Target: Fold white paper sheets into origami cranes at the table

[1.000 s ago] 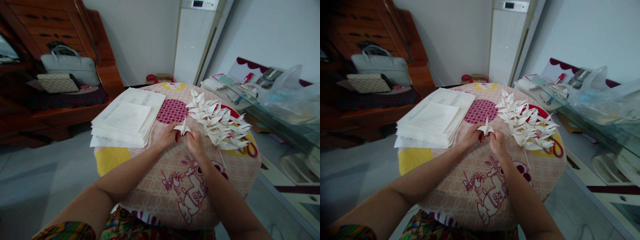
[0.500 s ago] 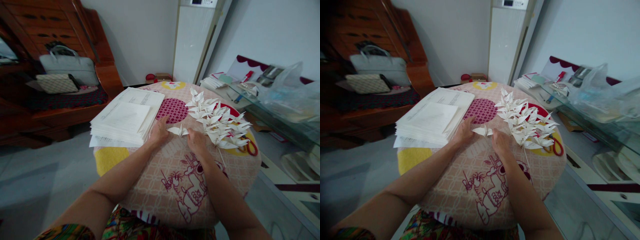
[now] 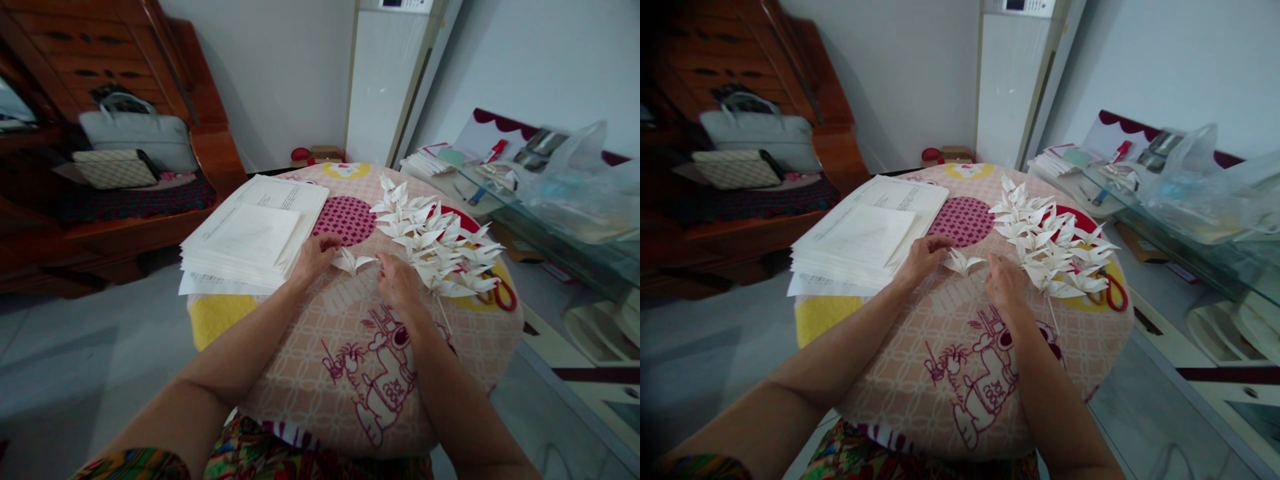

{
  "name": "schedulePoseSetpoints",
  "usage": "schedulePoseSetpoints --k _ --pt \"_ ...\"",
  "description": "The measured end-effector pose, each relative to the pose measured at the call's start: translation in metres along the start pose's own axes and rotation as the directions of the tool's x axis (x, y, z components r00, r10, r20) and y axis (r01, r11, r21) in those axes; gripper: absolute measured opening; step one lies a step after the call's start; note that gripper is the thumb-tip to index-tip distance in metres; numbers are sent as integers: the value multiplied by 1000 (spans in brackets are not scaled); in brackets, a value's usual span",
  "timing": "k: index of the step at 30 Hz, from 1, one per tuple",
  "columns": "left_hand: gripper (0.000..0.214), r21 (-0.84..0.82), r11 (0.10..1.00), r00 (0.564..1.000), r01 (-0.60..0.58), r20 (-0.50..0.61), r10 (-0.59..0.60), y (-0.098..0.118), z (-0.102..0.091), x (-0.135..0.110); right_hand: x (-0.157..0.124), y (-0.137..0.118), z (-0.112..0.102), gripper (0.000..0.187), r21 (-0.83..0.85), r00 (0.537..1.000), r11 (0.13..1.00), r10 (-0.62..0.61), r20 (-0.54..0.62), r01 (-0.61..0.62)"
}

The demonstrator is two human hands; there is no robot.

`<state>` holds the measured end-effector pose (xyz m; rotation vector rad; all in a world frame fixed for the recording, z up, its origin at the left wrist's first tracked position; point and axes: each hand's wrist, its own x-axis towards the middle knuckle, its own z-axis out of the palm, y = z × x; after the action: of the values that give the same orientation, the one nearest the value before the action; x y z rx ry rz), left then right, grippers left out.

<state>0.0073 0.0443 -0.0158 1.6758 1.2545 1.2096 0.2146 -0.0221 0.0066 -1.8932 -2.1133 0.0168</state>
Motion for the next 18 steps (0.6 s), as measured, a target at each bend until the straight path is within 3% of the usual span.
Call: schedulePoseSetpoints --k 2,5,7,11,18 --pt "25 -26 1000 1000 -9 1 9 4 -1 -2 0 2 3 47 108 986 992 -46 -158 64" --pt "22 -61 998 998 -34 48 37 11 -2 -4 1 0 6 45 246 901 927 -170 -400 284" --pt "22 -89 995 993 -51 105 60 14 0 -5 0 -5 7 38 293 850 871 -226 -475 395" --pt "24 -123 988 976 -96 186 118 16 3 -8 -1 -13 13 24 327 844 843 -244 -477 428" --pt "32 -25 985 952 -171 252 172 26 3 -11 3 -13 22 22 326 865 853 -245 -439 407"
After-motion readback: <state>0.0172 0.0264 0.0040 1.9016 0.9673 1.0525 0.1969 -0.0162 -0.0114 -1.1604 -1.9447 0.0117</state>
